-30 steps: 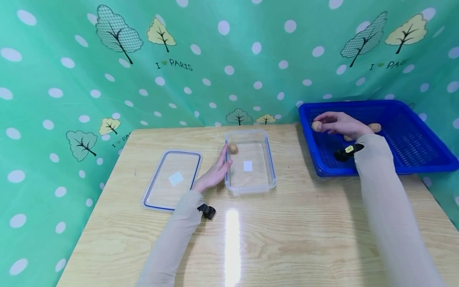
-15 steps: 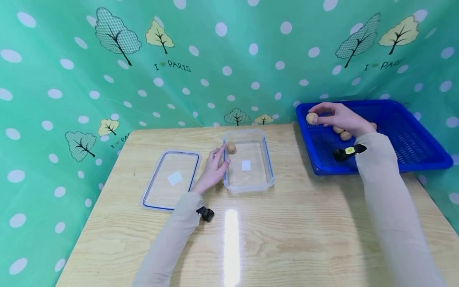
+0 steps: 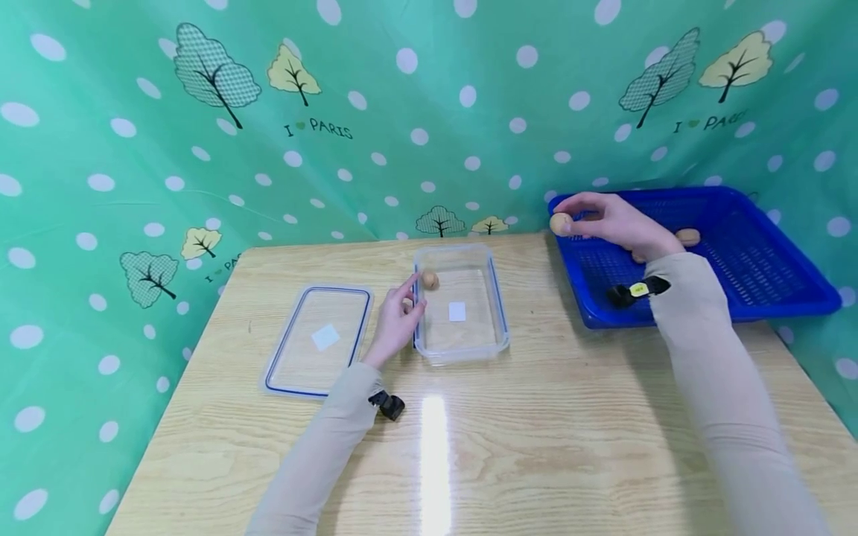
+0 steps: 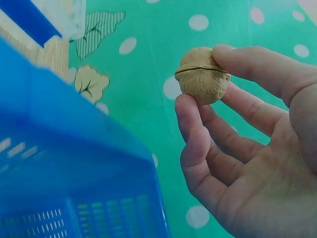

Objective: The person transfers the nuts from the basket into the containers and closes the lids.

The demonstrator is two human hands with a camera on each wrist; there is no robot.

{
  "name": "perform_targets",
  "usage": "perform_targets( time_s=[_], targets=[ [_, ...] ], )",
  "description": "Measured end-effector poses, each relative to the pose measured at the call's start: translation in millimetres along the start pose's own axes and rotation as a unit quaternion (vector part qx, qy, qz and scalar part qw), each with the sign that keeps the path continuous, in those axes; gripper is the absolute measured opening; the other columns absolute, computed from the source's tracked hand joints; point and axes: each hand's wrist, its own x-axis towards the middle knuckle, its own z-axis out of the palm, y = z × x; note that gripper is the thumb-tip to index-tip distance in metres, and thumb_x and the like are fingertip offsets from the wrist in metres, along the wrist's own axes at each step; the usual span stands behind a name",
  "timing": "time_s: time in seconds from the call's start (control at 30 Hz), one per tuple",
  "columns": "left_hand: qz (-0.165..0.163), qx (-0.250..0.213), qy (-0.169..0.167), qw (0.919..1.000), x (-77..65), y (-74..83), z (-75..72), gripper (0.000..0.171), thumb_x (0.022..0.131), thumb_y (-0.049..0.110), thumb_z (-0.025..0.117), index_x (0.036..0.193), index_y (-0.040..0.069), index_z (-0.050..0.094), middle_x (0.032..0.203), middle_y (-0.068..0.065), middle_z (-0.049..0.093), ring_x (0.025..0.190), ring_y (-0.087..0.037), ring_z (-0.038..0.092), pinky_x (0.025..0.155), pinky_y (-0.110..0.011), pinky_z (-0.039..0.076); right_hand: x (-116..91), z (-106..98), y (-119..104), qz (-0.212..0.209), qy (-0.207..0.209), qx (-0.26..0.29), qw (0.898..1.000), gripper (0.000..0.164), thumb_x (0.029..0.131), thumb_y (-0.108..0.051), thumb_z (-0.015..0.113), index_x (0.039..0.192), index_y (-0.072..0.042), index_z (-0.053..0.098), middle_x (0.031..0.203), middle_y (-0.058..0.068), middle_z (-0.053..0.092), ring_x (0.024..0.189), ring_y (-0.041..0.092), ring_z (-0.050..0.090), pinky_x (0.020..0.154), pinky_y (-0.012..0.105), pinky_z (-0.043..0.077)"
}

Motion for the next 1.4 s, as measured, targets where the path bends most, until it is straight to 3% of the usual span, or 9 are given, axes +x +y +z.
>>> perform_targets(
  time_s=[0.23, 0.7, 0.93, 1.17, 1.4],
  targets=[
    [-0.015, -0.025, 0.025, 0.9993, 0.5, -2.6, 3.4, 0.053, 0.091, 0.002, 0.062, 0.142, 0.002, 0.047, 0.102, -0.014, 0.052, 0.051, -0.006, 0.043, 0.044, -0.018, 0.039, 3, 14, -9, -0.026, -0.007, -0.003, 1.000, 0.044, 0.095, -0.023, 0.064, 0.133, -0.004, 0.053, 0.133, 0.010, 0.049, 0.114, 0.025, 0.049, 0.091, 0.037, 0.041],
    [-0.004, -0.050, 0.036, 0.9981, 0.7, -5.3, 6.6, 0.051, 0.093, 0.004, 0.062, 0.142, 0.001, 0.046, 0.106, -0.017, 0.053, 0.048, -0.004, 0.041, 0.042, -0.017, 0.037, 14, 56, -13, -0.046, -0.027, 0.003, 0.999, 0.041, 0.093, -0.026, 0.066, 0.129, -0.007, 0.058, 0.125, 0.011, 0.055, 0.101, 0.028, 0.058, 0.087, 0.046, 0.044],
    [-0.029, -0.078, 0.035, 0.9959, 1.6, -4.7, 7.4, 0.052, 0.094, 0.009, 0.063, 0.143, 0.004, 0.046, 0.106, -0.014, 0.052, 0.049, -0.005, 0.043, 0.045, -0.017, 0.040, 22, 73, -16, -0.062, -0.034, 0.019, 0.997, 0.038, 0.093, -0.023, 0.066, 0.127, -0.006, 0.059, 0.123, 0.012, 0.056, 0.100, 0.027, 0.059, 0.086, 0.044, 0.045],
    [-0.070, -0.147, 0.025, 0.9864, 1.9, -5.4, 8.4, 0.051, 0.095, 0.008, 0.062, 0.143, 0.008, 0.046, 0.109, -0.015, 0.051, 0.045, -0.004, 0.040, 0.043, -0.017, 0.039, 26, 88, -17, -0.062, -0.039, 0.040, 0.996, 0.039, 0.094, -0.020, 0.065, 0.129, -0.005, 0.057, 0.124, 0.014, 0.055, 0.104, 0.029, 0.058, 0.092, 0.045, 0.043],
    [-0.080, -0.175, 0.012, 0.9813, 1.7, -0.6, 5.5, 0.051, 0.096, 0.005, 0.057, 0.145, 0.004, 0.041, 0.111, -0.017, 0.048, 0.046, -0.003, 0.039, 0.042, -0.019, 0.038, 34, 102, -18, -0.060, -0.057, 0.056, 0.995, 0.042, 0.094, -0.018, 0.064, 0.132, -0.004, 0.055, 0.127, 0.015, 0.053, 0.111, 0.032, 0.053, 0.096, 0.046, 0.042]
  ],
)
